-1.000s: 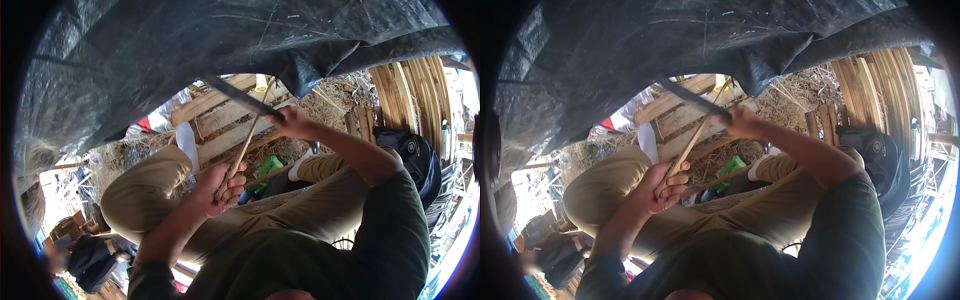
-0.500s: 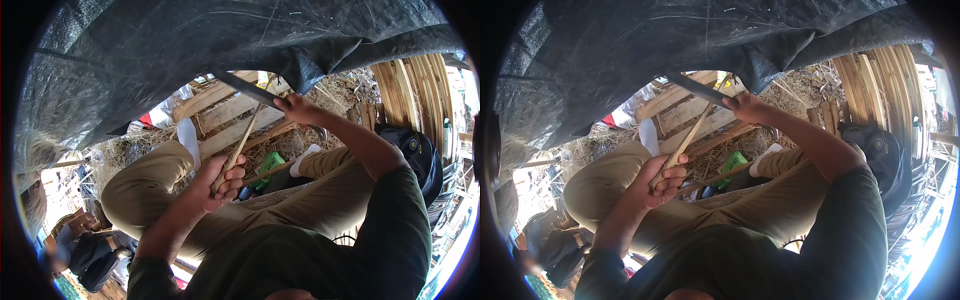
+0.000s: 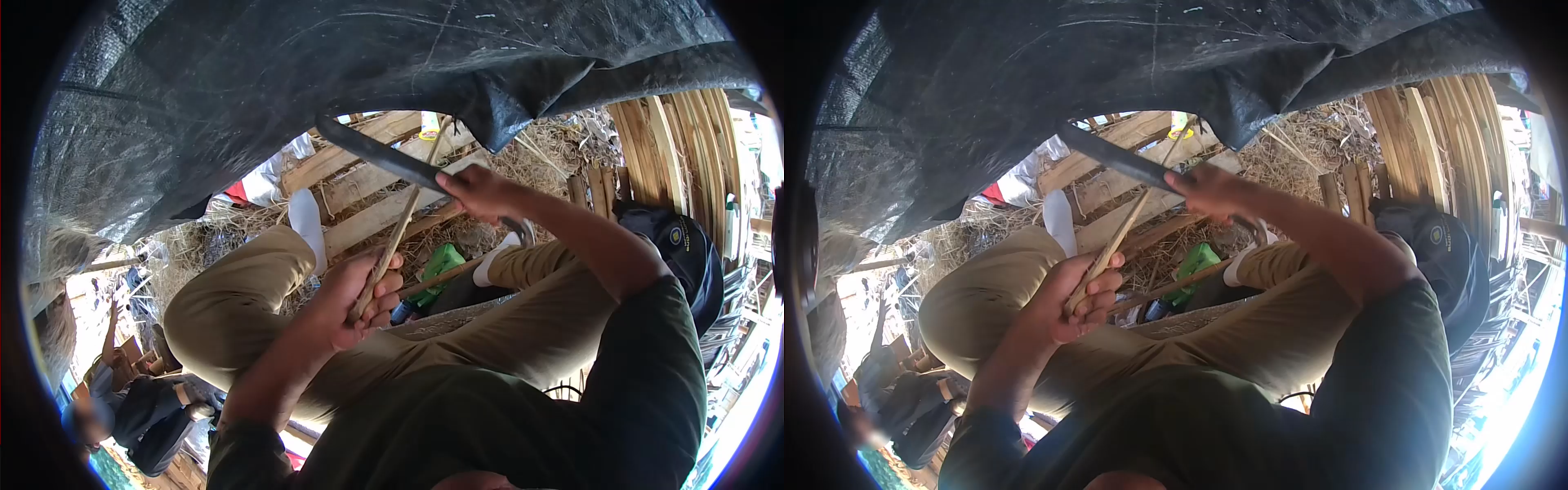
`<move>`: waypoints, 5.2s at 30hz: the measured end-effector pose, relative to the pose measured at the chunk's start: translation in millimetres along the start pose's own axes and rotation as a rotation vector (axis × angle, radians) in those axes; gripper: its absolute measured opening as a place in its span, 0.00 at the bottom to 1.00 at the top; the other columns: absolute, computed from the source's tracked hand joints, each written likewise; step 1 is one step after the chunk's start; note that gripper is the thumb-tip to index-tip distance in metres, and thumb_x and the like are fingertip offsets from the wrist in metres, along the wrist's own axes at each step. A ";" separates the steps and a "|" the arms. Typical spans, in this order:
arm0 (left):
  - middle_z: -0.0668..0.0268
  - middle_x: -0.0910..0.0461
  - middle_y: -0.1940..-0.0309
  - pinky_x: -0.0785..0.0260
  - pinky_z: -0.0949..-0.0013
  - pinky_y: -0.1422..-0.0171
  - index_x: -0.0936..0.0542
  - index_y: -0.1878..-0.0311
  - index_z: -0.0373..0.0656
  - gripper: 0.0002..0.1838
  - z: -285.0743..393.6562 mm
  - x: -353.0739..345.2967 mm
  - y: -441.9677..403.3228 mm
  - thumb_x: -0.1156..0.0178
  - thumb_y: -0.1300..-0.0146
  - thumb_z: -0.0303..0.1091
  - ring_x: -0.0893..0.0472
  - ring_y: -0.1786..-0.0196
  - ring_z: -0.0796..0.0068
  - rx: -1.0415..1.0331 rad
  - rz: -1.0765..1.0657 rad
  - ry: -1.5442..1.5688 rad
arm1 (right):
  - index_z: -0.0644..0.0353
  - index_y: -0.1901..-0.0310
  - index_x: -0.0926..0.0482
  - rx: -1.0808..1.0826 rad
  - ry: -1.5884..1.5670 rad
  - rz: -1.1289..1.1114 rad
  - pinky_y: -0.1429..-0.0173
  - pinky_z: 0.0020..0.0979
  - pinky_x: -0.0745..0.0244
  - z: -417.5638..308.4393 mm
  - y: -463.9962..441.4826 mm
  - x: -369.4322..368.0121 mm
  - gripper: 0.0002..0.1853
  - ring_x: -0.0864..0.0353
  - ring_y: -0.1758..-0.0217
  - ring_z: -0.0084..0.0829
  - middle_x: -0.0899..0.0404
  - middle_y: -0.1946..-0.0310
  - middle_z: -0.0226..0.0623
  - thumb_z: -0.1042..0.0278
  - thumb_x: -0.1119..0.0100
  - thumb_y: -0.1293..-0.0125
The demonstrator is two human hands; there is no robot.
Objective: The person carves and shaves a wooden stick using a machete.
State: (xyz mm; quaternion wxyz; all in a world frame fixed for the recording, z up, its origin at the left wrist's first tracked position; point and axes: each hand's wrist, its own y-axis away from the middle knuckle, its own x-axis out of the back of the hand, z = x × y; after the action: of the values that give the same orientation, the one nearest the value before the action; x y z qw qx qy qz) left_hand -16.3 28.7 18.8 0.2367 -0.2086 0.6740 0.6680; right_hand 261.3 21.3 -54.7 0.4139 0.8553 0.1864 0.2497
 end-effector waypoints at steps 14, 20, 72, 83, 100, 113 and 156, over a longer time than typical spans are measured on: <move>0.75 0.35 0.84 0.49 0.76 0.90 0.30 0.59 0.49 0.07 1.0 4.0 -4.7 0.54 0.26 0.39 0.40 0.90 0.84 -0.017 -0.051 0.042 | 0.67 0.58 0.25 -0.115 -0.036 0.184 0.78 0.35 0.25 7.0 -5.8 4.9 0.31 0.28 0.87 0.27 0.28 0.82 0.33 0.40 0.64 0.23; 0.77 0.36 0.84 0.50 0.78 0.90 0.30 0.59 0.49 0.08 1.5 5.8 -2.1 0.55 0.26 0.40 0.40 0.89 0.85 -0.009 -0.155 0.157 | 0.69 0.60 0.25 0.009 0.078 0.125 0.80 0.36 0.25 -0.3 -2.2 3.2 0.32 0.25 0.87 0.28 0.28 0.84 0.35 0.42 0.65 0.22; 0.76 0.36 0.85 0.51 0.78 0.92 0.30 0.57 0.47 0.08 -1.0 0.3 -2.2 0.58 0.25 0.36 0.41 0.91 0.84 -0.033 -0.039 0.065 | 0.65 0.69 0.29 -0.070 -0.167 0.071 0.83 0.32 0.34 0.2 9.1 11.2 0.33 0.33 0.86 0.23 0.34 0.85 0.27 0.38 0.62 0.24; 0.77 0.36 0.85 0.51 0.77 0.92 0.29 0.58 0.48 0.06 1.6 -3.0 -4.1 0.55 0.26 0.35 0.40 0.91 0.85 -0.040 -0.027 0.032 | 0.66 0.65 0.26 -0.067 -0.153 0.021 0.78 0.33 0.28 -5.1 19.7 7.1 0.32 0.29 0.83 0.24 0.31 0.82 0.33 0.40 0.63 0.23; 0.76 0.36 0.84 0.50 0.79 0.92 0.30 0.57 0.46 0.06 -1.7 -8.7 -2.3 0.57 0.27 0.34 0.40 0.91 0.85 -0.065 0.011 -0.015 | 0.61 0.68 0.30 -0.045 -0.307 -0.144 0.84 0.28 0.38 -42.2 66.7 -31.3 0.32 0.38 0.88 0.20 0.38 0.85 0.26 0.34 0.59 0.26; 0.75 0.35 0.84 0.50 0.79 0.93 0.29 0.57 0.45 0.08 1.0 -6.0 -4.9 0.58 0.27 0.34 0.39 0.91 0.84 -0.068 -0.056 0.062 | 0.66 0.66 0.27 -0.008 -0.222 -0.017 0.78 0.30 0.29 -34.8 61.7 -23.3 0.33 0.30 0.85 0.25 0.30 0.83 0.33 0.39 0.64 0.23; 0.68 0.28 0.81 0.42 0.76 0.88 0.26 0.59 0.40 0.09 -15.5 -15.9 -37.3 0.53 0.28 0.35 0.31 0.84 0.81 -0.219 0.081 -0.305 | 0.58 0.76 0.33 0.004 -0.621 -0.337 0.87 0.30 0.45 -22.7 97.2 -55.6 0.32 0.43 0.92 0.21 0.42 0.89 0.25 0.35 0.53 0.28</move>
State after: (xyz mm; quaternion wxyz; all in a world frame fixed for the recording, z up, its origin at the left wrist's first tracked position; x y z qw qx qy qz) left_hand 18.1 11.9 -1.7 0.2847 -0.1023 0.5616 0.7701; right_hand 214.2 -51.1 20.1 0.4846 0.8485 0.1905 -0.0944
